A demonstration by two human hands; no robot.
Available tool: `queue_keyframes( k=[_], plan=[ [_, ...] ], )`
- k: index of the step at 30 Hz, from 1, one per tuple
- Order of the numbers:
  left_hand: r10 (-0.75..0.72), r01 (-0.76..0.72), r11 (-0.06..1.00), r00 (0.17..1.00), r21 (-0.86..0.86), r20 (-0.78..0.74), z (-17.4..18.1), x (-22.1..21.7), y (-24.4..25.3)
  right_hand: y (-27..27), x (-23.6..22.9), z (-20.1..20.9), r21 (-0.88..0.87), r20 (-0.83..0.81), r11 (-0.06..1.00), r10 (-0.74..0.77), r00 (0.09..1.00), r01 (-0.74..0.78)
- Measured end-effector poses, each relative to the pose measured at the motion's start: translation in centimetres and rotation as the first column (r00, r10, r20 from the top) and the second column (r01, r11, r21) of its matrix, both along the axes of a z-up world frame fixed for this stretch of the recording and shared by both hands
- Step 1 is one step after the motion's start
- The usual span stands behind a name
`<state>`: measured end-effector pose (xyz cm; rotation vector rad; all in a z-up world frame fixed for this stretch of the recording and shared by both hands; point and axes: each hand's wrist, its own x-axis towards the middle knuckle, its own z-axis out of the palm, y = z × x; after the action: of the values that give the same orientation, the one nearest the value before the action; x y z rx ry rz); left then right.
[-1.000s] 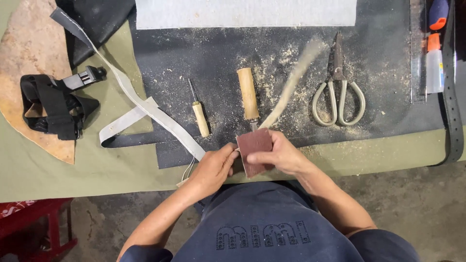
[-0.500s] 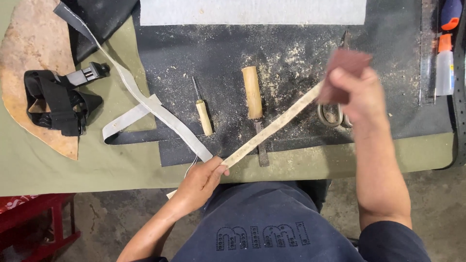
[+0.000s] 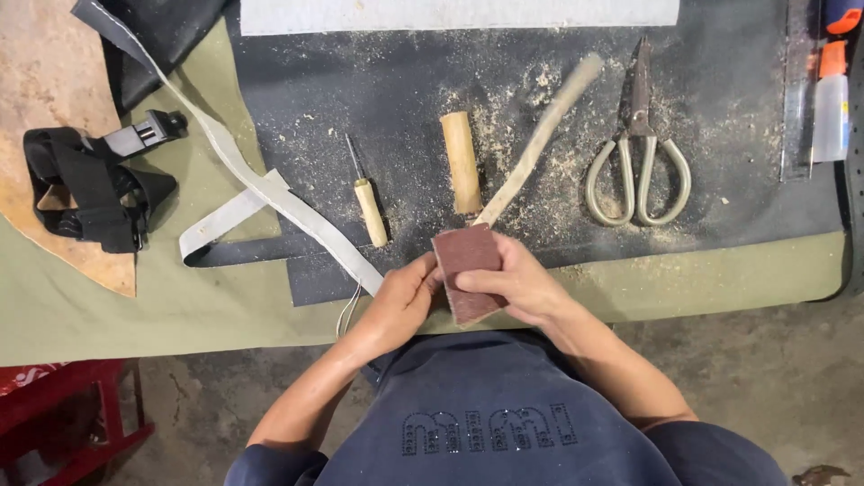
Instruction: Sanding a long thin wooden handle with sandpaper on a workshop table to smooth the surface.
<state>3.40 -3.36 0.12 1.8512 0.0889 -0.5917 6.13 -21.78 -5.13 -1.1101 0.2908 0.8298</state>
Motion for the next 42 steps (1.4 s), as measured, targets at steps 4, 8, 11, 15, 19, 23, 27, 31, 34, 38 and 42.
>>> queue_keyframes(
  k=[4,8,11,15,19,23,27,31,34,38,42],
  plan=[
    [0.015,-0.015,1.0,1.0,-0.009,-0.006,-1.6,-2.4,1.3,0.1,2.3,3.1,-0.033,-0.037,0.998,-0.056,0.998,0.054],
    [0.014,-0.014,1.0,1.0,0.022,-0.011,-0.7,-4.2,3.3,-2.9,6.3,2.0,-0.124,0.042,0.971,-0.199,0.979,0.203],
    [0.03,-0.027,0.999,0.995,0.039,-0.095,-0.8,-6.0,4.8,-4.8,8.7,1.2,-0.103,0.129,0.953,-0.27,0.954,0.284],
    [0.019,-0.015,1.0,0.979,0.023,-0.203,1.5,-5.6,4.9,-4.2,9.0,-0.2,0.007,0.225,0.93,-0.359,0.906,0.367],
    [-0.025,0.017,0.999,0.984,-0.046,-0.175,0.7,-2.3,2.4,-1.6,8.1,2.6,-0.048,0.215,0.963,-0.249,0.944,0.265],
    [0.112,-0.113,0.988,0.994,-0.104,-0.014,-2.4,0.2,0.4,-1.7,8.2,2.3,-0.159,0.365,0.927,-0.263,0.893,0.339],
    [0.146,-0.143,0.985,0.989,-0.098,0.028,-3.6,1.6,0.0,-3.4,9.0,1.0,-0.289,0.547,0.79,-0.327,0.77,0.541],
    [0.176,-0.173,0.978,0.984,-0.118,0.016,-5.1,2.3,-0.5,-0.1,6.9,3.3,-0.466,0.436,0.794,-0.178,0.882,0.39],
    [0.213,-0.21,0.968,0.977,-0.134,0.004,-6.0,2.5,-0.6,1.9,6.1,2.4,-0.431,0.461,0.823,-0.152,0.874,0.371],
    [0.215,-0.211,0.972,0.976,-0.107,0.029,-6.6,2.4,-0.4,3.1,7.7,1.8,-0.546,0.55,0.74,-0.037,0.834,0.392],
    [0.236,-0.23,0.969,0.97,-0.094,0.06,-7.3,2.2,-0.5,2.9,10.0,-0.5,-0.555,0.7,0.673,0.06,0.712,0.489]
  ],
)
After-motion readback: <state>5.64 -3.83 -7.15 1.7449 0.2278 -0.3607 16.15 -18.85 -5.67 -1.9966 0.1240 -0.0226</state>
